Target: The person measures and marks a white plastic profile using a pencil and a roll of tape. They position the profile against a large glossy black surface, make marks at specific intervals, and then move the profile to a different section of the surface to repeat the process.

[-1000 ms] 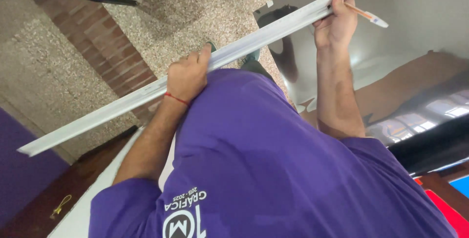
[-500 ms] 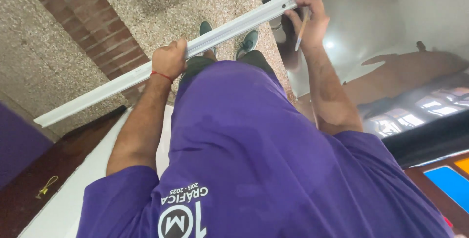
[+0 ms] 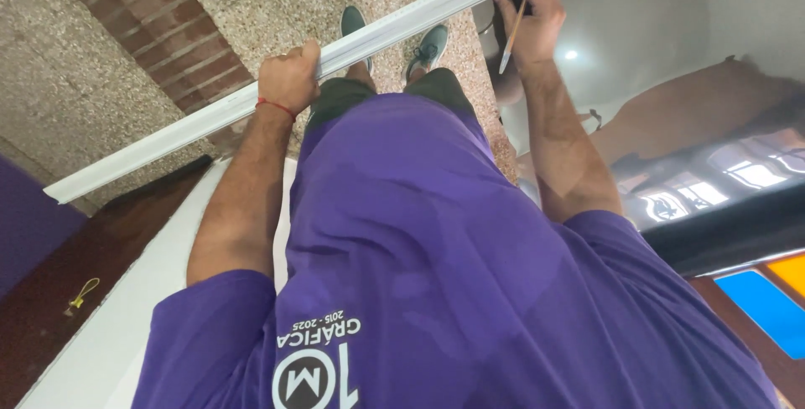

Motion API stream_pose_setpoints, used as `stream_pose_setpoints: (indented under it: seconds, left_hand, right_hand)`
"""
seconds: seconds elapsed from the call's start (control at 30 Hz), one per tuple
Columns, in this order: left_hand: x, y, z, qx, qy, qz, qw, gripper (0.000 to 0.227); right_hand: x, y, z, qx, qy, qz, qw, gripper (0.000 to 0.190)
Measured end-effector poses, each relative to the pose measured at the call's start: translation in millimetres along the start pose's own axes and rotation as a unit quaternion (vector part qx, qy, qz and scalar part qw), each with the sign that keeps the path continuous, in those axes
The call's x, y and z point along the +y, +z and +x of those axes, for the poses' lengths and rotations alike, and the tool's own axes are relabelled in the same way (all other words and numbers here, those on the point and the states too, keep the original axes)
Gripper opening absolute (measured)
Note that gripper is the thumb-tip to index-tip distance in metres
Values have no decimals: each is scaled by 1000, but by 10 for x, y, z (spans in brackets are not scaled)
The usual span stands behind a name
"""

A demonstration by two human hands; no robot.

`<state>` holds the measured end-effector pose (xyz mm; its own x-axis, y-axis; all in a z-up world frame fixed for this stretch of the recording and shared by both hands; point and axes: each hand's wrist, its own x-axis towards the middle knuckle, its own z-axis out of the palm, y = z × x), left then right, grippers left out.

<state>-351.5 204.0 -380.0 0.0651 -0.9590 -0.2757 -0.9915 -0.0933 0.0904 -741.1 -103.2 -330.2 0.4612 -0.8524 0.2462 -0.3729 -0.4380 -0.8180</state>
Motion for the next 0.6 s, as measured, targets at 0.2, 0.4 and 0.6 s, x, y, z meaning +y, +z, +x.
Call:
stream_pose_setpoints:
  seconds: [0.2,0.4,0.6]
  left_hand:
    - [-43,-55,23,-15,-1,3,1000,41]
    - [-40,-41,39,25,9,10,1000,39]
    - [-60,-58,27,4,10,5,1000,38]
  right_hand:
    - [13,60,20,6,-16,-11,1000,22]
    - [-14,49,29,-1,11,-25,1000,20]
    - [-42,41,25,-12,0,-25,1000,17]
